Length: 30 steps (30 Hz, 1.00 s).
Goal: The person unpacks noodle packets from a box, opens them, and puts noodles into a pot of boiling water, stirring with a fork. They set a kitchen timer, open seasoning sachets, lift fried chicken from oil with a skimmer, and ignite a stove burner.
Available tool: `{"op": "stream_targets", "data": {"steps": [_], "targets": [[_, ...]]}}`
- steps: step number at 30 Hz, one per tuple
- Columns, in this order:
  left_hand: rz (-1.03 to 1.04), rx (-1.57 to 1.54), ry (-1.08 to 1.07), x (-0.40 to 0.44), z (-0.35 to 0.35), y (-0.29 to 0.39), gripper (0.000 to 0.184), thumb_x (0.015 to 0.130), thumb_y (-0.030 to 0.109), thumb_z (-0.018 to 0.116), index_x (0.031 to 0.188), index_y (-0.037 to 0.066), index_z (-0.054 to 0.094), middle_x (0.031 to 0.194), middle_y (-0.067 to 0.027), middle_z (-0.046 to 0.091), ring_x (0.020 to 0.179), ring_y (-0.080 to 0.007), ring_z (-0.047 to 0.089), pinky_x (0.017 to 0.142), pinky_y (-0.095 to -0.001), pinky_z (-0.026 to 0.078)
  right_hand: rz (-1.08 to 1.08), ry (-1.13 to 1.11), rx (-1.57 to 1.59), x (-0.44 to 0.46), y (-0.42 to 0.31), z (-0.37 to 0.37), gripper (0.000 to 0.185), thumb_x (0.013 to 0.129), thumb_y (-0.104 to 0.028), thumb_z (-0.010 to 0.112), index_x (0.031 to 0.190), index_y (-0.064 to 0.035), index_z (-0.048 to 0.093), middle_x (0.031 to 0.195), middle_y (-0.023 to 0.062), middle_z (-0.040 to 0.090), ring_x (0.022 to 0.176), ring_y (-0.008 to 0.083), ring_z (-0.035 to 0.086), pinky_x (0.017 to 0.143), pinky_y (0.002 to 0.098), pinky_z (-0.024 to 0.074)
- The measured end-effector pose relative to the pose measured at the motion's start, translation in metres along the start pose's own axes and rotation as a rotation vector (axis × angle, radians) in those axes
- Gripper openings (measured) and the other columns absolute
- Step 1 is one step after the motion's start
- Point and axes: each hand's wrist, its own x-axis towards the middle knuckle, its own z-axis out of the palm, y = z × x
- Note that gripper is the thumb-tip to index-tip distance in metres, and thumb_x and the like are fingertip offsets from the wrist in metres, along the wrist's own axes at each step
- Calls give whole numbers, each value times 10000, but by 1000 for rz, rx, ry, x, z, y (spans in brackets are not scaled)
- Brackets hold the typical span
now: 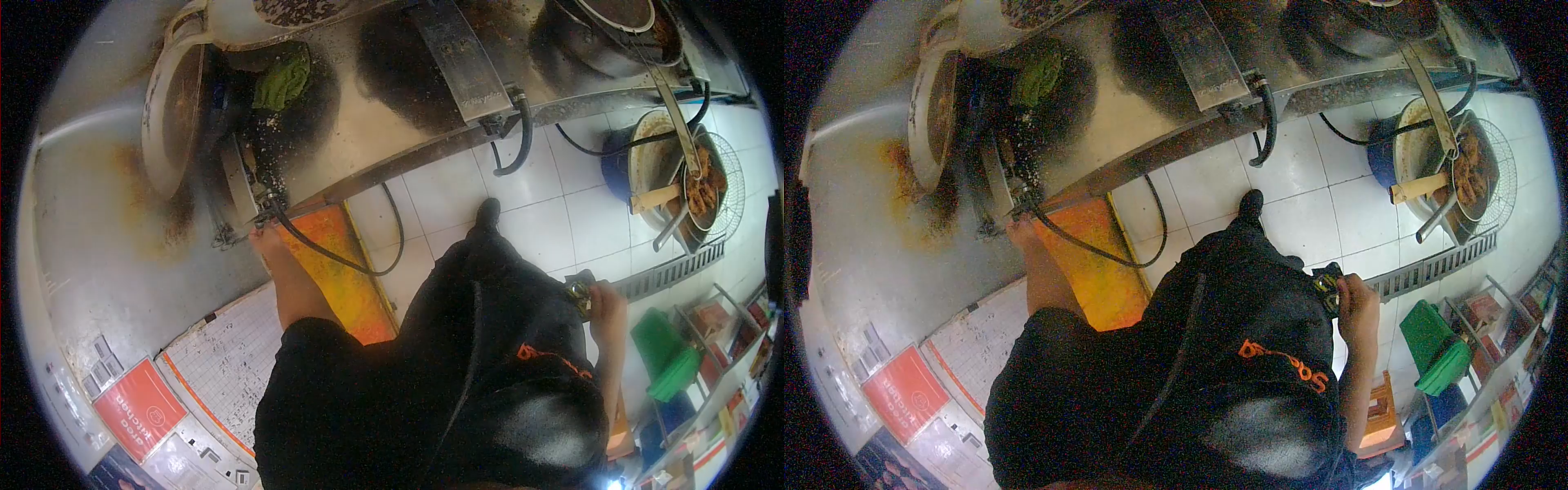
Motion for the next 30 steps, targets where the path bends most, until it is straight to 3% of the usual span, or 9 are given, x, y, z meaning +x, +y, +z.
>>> {"op": "stream_targets", "data": {"steps": [9, 12, 14, 18, 21, 23, 27, 29, 30], "targets": [[-2, 142, 73, 10, -1, -10, 313, 857, -23, 563, 1114, 64, 406, 958, -110, 590, 835, -214, 596, 703, -325, 502, 21, -14, -2, 0, 0, -2, 226, 938, -162, 533, 794, 10, 565, 631, 188, 543, 569, 352, 546, 538, 407, 411], [-217, -474, 67, 9, -2, -3, 218, 911, 63, 517, 1097, 71, 405, 916, -121, 593, 771, -221, 607, 681, -338, 524, 15, -23, -19, 0, 0, -3, 233, 940, -170, 533, 794, 9, 567, 634, 187, 547, 577, 348, 552, 542, 402, 414], [-205, -115, 148, 8, 2, 1, 166, 941, 115, 476, 1080, 61, 403, 835, -136, 599, 690, -228, 620, 608, -336, 539, 22, -34, -20, 1, 3, -3, 232, 941, -171, 530, 799, 8, 570, 636, 185, 551, 586, 349, 556, 546, 403, 417], [-203, -188, 170, 18, -3, -9, 158, 940, 108, 480, 1068, 53, 406, 773, -150, 609, 630, -224, 624, 537, -309, 529, 49, -59, -29, 1, 2, -4, 228, 941, -167, 525, 804, 9, 571, 646, 192, 559, 600, 364, 562, 555, 414, 422], [-343, -397, -56, 33, -17, -20, 143, 943, 102, 474, 1060, 49, 412, 773, -163, 623, 620, -221, 630, 494, -283, 512, -3, -17, -26, 1, 6, -2, 221, 940, -160, 520, 810, 11, 572, 664, 204, 571, 620, 385, 568, 567, 426, 429], [-335, -322, 193, 9, 5, 8, 139, 939, 79, 477, 1061, 44, 422, 778, -168, 627, 623, -216, 632, 495, -280, 512, 24, -28, -58, 2, 2, -3, 219, 938, -156, 520, 811, 14, 571, 678, 214, 577, 634, 399, 571, 576, 430, 433], [-296, -234, 232, 11, 6, 1, 163, 907, 57, 508, 1061, 44, 455, 807, -156, 630, 612, -202, 629, 471, -270, 489, 11, -20, -36, 1, 1, -4, 214, 936, -152, 522, 811, 14, 570, 677, 216, 574, 635, 399, 571, 577, 428, 435], [46, 49, 99, 41, -11, -47, 201, 865, 30, 520, 1062, 48, 486, 841, -135, 621, 683, -214, 618, 542, -319, 500, -5, -22, -44, 1, 2, -4, 210, 935, -148, 522, 811, 15, 568, 676, 216, 572, 624, 397, 568, 570, 425, 434], [46, 49, 98, 39, -14, -44, 201, 865, 30, 520, 1062, 48, 486, 841, -135, 621, 683, -214, 618, 542, -319, 500, -5, -22, -44, 2, 3, -4, 210, 935, -148, 522, 811, 15, 568, 676, 216, 572, 624, 397, 568, 570, 425, 434]]}}
